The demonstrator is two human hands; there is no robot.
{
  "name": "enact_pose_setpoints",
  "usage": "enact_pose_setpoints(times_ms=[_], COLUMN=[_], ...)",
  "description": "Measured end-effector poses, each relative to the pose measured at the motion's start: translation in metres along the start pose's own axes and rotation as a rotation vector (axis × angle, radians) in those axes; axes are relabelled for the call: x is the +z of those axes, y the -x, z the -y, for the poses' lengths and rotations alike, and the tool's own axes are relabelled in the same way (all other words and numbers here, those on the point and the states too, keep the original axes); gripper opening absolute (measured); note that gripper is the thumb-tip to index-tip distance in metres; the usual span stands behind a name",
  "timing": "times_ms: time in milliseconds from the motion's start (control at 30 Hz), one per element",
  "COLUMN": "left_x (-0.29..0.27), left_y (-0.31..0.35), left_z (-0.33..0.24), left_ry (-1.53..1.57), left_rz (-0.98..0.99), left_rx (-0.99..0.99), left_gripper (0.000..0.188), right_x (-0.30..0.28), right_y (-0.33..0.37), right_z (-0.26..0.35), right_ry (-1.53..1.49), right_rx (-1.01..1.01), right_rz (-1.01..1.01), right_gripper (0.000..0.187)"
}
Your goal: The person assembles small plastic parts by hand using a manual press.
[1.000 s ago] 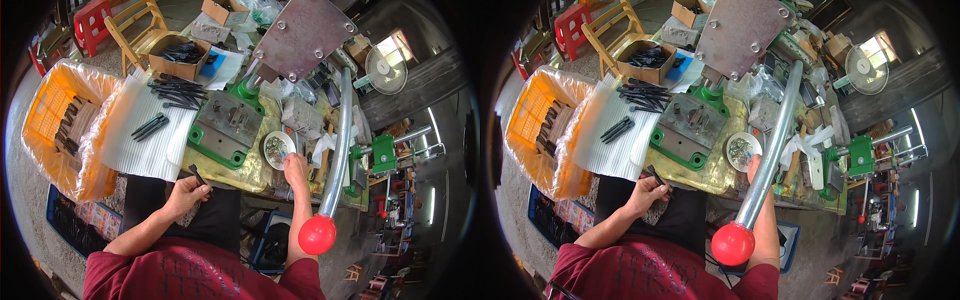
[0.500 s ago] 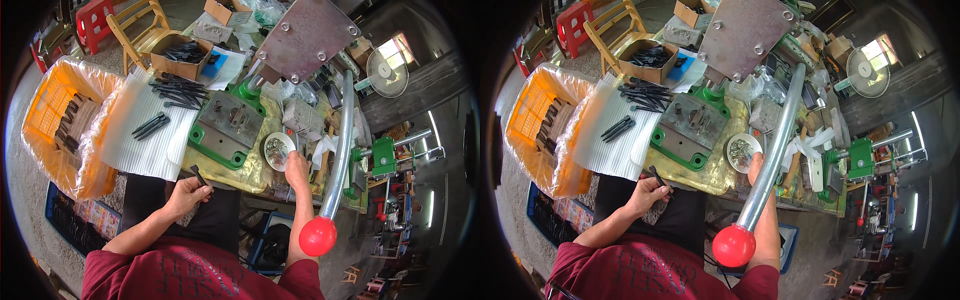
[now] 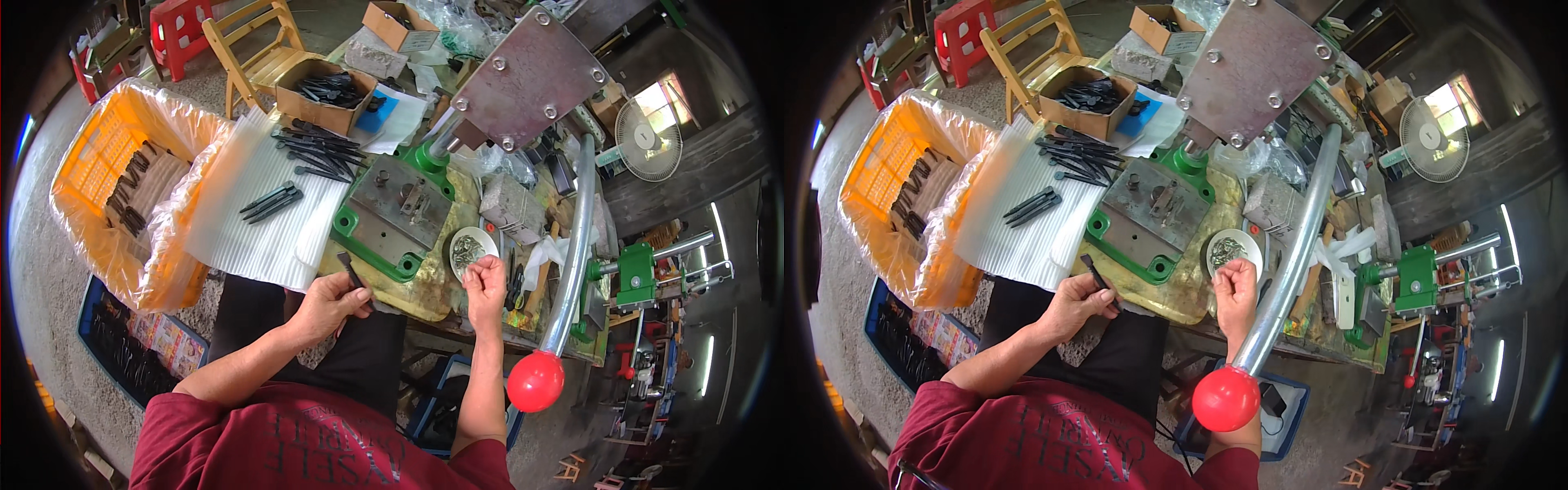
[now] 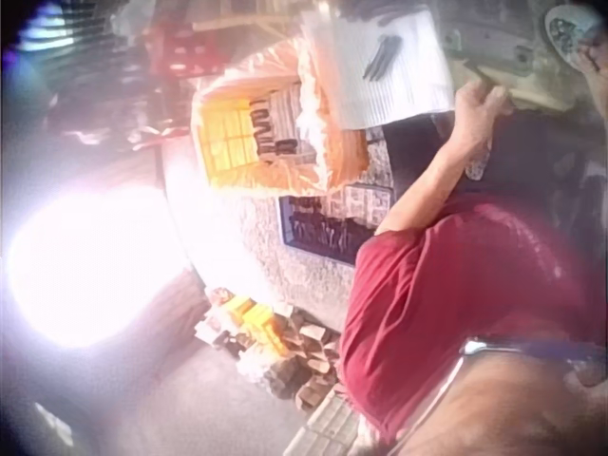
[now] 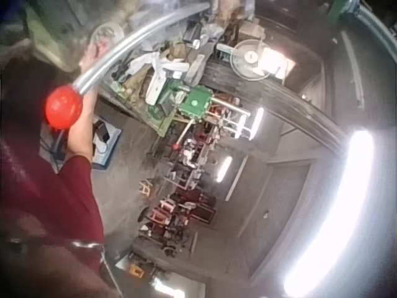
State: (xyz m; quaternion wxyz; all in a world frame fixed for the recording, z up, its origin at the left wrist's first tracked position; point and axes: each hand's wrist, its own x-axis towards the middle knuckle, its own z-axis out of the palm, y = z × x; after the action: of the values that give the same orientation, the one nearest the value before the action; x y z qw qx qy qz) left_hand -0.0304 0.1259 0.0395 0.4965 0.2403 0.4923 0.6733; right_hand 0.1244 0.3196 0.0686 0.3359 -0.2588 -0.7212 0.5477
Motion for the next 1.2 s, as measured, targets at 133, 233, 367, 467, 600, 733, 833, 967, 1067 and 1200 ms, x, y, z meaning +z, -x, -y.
enact_pose_setpoints(times_ms=[133, 233, 367, 467, 600, 733, 833, 967, 1067, 1200], left_x=[0.011, 0.013, 0.012, 0.009, 0.008, 0.007, 0.006, 0.007, 0.007, 0.007], left_y=[-0.004, -0.006, -0.006, -0.005, -0.001, 0.002, 0.003, 0.004, 0.004, 0.004], left_z=[-0.022, -0.023, -0.018, -0.015, -0.018, -0.019, -0.018, -0.019, -0.018, -0.017], left_ry=[0.048, 0.111, 0.264, 0.379, 0.442, 0.465, 0.482, 0.496, 0.5, 0.486], left_rz=[0.032, 0.037, 0.045, 0.049, 0.042, 0.049, 0.044, 0.036, 0.033, 0.016], left_rx=[0.096, 0.121, 0.122, 0.129, 0.131, 0.132, 0.133, 0.127, 0.126, 0.1], left_gripper=[0.016, 0.017, 0.017, 0.015, 0.013, 0.013, 0.013, 0.014, 0.015, 0.015], right_x=[0.031, 0.05, 0.071, 0.082, 0.093, 0.097, 0.097, 0.095, 0.096, 0.095], right_y=[0.017, 0.028, 0.039, 0.044, 0.047, 0.049, 0.05, 0.052, 0.052, 0.053], right_z=[0.012, 0.016, 0.021, 0.024, 0.025, 0.027, 0.028, 0.025, 0.024, 0.023], right_ry=[-0.281, -0.31, -0.434, -0.429, -0.446, -0.434, -0.471, -0.482, -0.481, -0.488], right_rx=[0.026, 0.057, 0.066, 0.09, 0.093, 0.109, 0.124, 0.133, 0.13, 0.138], right_rz=[0.099, 0.126, 0.198, 0.191, 0.169, 0.172, 0.219, 0.226, 0.235, 0.237], right_gripper=[0.021, 0.021, 0.021, 0.021, 0.023, 0.022, 0.022, 0.022, 0.023, 0.023])
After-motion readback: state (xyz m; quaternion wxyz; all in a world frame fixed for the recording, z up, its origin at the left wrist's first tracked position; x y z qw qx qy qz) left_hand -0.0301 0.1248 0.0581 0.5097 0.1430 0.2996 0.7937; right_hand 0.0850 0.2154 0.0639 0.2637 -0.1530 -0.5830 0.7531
